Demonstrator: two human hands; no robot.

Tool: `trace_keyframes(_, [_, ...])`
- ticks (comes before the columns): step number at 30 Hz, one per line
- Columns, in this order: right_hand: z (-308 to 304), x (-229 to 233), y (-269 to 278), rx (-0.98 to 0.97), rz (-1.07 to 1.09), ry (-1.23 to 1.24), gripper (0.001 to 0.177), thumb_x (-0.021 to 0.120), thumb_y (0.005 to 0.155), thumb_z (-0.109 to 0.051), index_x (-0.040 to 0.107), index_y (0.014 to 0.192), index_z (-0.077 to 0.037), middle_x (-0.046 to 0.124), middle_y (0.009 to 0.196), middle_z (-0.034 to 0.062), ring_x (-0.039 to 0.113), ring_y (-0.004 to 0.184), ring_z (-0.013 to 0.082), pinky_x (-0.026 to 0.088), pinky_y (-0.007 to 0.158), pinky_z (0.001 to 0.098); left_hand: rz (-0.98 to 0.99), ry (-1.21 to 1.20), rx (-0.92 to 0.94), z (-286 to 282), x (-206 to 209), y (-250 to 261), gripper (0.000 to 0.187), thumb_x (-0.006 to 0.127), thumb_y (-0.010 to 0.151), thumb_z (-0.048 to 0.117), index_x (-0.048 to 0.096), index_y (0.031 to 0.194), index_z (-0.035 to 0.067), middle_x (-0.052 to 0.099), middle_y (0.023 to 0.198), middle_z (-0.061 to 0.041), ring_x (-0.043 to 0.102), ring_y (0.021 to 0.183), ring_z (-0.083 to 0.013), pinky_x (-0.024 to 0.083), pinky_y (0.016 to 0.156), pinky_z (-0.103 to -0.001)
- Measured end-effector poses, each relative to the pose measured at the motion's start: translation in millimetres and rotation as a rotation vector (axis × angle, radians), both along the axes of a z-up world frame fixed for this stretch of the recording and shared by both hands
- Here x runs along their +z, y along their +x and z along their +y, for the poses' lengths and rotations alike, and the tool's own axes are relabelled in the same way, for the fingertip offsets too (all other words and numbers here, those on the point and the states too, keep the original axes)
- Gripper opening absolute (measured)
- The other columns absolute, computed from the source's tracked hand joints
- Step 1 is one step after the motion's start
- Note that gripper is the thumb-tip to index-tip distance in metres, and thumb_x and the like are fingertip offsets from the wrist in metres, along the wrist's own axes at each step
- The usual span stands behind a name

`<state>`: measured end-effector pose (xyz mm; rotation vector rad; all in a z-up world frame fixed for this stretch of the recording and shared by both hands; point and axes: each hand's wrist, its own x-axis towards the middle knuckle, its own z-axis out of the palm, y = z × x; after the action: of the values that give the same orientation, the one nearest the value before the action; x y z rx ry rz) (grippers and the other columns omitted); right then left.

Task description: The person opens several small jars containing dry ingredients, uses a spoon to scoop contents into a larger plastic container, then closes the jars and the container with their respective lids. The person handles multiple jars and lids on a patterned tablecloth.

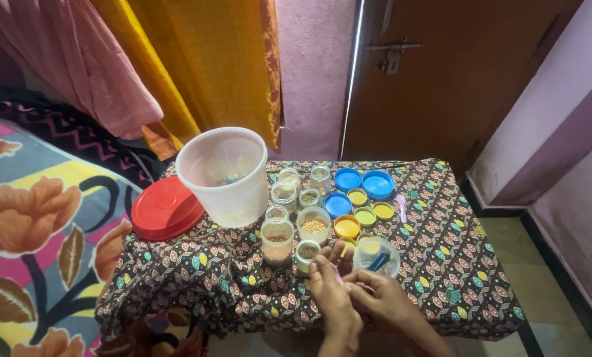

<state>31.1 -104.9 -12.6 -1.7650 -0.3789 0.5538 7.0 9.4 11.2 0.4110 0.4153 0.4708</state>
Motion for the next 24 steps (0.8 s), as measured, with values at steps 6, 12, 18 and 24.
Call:
trace_keyframes(6, [-10,12,-9,-0.154,0.009,0.119,0.017,0.070,0.095,-0.021,0.072,0.096,-0.004,0.067,0.074,0.0023,0.057,0.061,0.0069,0.046,0.051,0.0240,0.089,0.165,0.006,10,-4,7,0.045,0.039,0.110,0.037,0.057,0.112,-0.004,0.073,0.106,-0.028,0.077,0.095,-0.0323,0.060,0.090,-0.042])
trace_keyframes(12, [-40,73,37,-0.464,-0.220,-0.188,0.023,0.064,0.095,-0.034,0.073,0.101,-0.014,0.072,0.078,0.0042,0.066,0.061,0.0127,0.053,0.047,0.0270,0.228,0.292,-0.262,5,-10,8,0.032,0.051,0.101,0.028,0.063,0.126,0.012,0.072,0.126,-0.005,0.071,0.111,-0.0150,0.056,0.088,-0.029])
trace_keyframes(18, [-39,78,65,-0.235,-0.481,-0.987,0.026,0.064,0.092,-0.046,0.077,0.103,-0.027,0.076,0.097,-0.0029,0.074,0.082,0.0164,0.058,0.070,0.0377,0.160,0.255,-0.244,12,-30,14,0.028,0.052,0.101,0.024,0.063,0.124,0.010,0.071,0.124,-0.006,0.071,0.106,-0.0159,0.053,0.081,-0.028])
trace_keyframes(24, [-14,51,71,-0.097,-0.462,-1.091,0.027,0.067,0.091,-0.046,0.078,0.105,-0.026,0.077,0.103,0.0000,0.073,0.091,0.0203,0.057,0.079,0.0387,0.131,0.157,-0.337,-3,-49,15,0.028,0.054,0.101,0.023,0.061,0.125,0.011,0.073,0.118,-0.005,0.070,0.100,-0.0146,0.054,0.082,-0.028])
